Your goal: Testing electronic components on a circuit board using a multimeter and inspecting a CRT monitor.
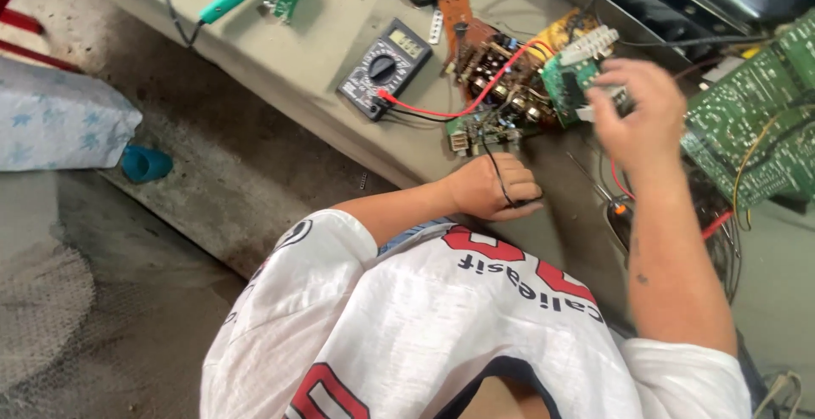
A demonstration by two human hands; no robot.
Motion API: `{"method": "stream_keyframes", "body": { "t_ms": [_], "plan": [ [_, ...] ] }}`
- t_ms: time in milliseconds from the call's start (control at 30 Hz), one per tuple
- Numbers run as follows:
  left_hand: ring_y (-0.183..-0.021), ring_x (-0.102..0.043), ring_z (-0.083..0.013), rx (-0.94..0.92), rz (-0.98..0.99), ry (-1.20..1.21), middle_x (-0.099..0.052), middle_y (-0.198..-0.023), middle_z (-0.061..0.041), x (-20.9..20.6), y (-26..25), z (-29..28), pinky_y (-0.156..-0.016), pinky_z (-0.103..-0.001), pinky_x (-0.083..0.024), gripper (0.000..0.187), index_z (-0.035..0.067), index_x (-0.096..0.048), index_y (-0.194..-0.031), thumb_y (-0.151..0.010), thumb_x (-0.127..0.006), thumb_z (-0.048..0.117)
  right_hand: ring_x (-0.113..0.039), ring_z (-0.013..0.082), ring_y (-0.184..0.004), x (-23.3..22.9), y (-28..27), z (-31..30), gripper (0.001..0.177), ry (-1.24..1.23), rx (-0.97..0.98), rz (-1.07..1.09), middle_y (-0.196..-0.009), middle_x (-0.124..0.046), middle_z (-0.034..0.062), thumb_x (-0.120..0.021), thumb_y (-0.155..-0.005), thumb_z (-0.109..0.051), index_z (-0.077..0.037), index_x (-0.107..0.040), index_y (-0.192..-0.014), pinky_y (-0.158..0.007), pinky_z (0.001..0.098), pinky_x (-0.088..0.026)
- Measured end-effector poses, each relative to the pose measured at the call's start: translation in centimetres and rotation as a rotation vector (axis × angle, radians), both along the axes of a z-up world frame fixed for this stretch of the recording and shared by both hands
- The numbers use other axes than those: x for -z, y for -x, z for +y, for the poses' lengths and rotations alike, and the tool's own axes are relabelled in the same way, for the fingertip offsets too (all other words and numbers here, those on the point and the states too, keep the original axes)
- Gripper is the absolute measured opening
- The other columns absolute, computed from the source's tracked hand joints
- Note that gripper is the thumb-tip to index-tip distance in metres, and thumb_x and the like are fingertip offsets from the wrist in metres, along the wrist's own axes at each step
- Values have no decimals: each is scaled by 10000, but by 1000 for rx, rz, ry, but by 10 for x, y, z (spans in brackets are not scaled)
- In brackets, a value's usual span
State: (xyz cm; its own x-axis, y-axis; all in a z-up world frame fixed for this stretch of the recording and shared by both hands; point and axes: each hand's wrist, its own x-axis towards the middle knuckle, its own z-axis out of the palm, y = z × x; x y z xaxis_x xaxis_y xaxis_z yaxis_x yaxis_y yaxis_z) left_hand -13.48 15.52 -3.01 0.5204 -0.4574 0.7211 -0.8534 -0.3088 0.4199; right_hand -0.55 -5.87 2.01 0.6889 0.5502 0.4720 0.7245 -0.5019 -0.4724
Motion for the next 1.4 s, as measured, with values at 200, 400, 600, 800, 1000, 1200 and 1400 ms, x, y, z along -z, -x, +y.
{"method": "stream_keyframes", "body": {
  "t_ms": [200, 400, 600, 800, 1000, 1200, 1400],
  "plan": [
    [-731, -697, -275, -125, 82, 262, -677, -828, -67, 8, -4, -8, -680, -376, -583, 100, 120, -685, -871, -910, -728, 202, -718, 304, -1082, 44, 22, -4, 145, -10, 13, -86, -1157, -760, 72, -851, -941, -214, -151, -770, -1042, -985, 432, -537],
    [-1031, -708, -354, -397, 280, 550, -723, -1075, -138, -5, 2, 19, -936, -445, -545, 88, 111, -746, -899, -894, -770, 195, -564, 438, -1285, 41, 40, -6, 389, 89, 105, -207, -1360, -597, 214, -852, -907, -274, -67, -722, -1211, -1073, 545, -450],
    [-1413, -415, -468, -661, 435, 221, -522, -1452, -181, -23, -24, 42, -1184, -713, -194, 156, 146, -694, -913, -956, -742, 289, -558, 484, -1279, 50, 41, -11, 631, 161, 212, -158, -1475, -530, 242, -935, -843, -340, -82, -678, -1358, -940, 586, -530],
    [-1426, -395, -518, -724, 723, 59, -512, -1476, -282, -41, -36, 59, -1161, -762, -33, 154, 108, -739, -910, -921, -774, 257, -629, 416, -1219, 64, 36, -17, 432, -104, 334, 3, -1411, -584, 151, -729, -1066, -449, -133, -616, -1338, -940, 516, -541],
    [-1139, -673, -372, -668, 613, -46, -724, -1168, -134, 9, -53, 89, -1004, -494, -491, 136, 215, -761, -871, -878, -791, 347, -642, 446, -1065, 37, 51, -14, 386, -117, 319, 147, -1316, -613, 206, -595, -1144, -407, -115, -582, -1397, -852, 512, -574],
    [-955, -707, -388, -592, 829, -50, -729, -969, -112, -23, -44, 90, -829, -526, -547, 188, 171, -749, -925, -897, -746, 356, -626, 408, -992, 39, 58, -16, 389, -134, 342, 167, -1249, -630, 202, -607, -1142, -390, -106, -584, -1406, -823, 502, -573],
    [-659, -559, -150, -191, 1131, 346, -644, -792, -58, -63, -43, 108, -669, -310, -467, 176, 59, -728, -963, -988, -722, 233, -670, 434, -954, 55, 52, -21, 391, -177, 337, 147, -1368, -591, 242, -666, -1121, -386, -102, -616, -1384, -788, 508, -594]
  ]
}}
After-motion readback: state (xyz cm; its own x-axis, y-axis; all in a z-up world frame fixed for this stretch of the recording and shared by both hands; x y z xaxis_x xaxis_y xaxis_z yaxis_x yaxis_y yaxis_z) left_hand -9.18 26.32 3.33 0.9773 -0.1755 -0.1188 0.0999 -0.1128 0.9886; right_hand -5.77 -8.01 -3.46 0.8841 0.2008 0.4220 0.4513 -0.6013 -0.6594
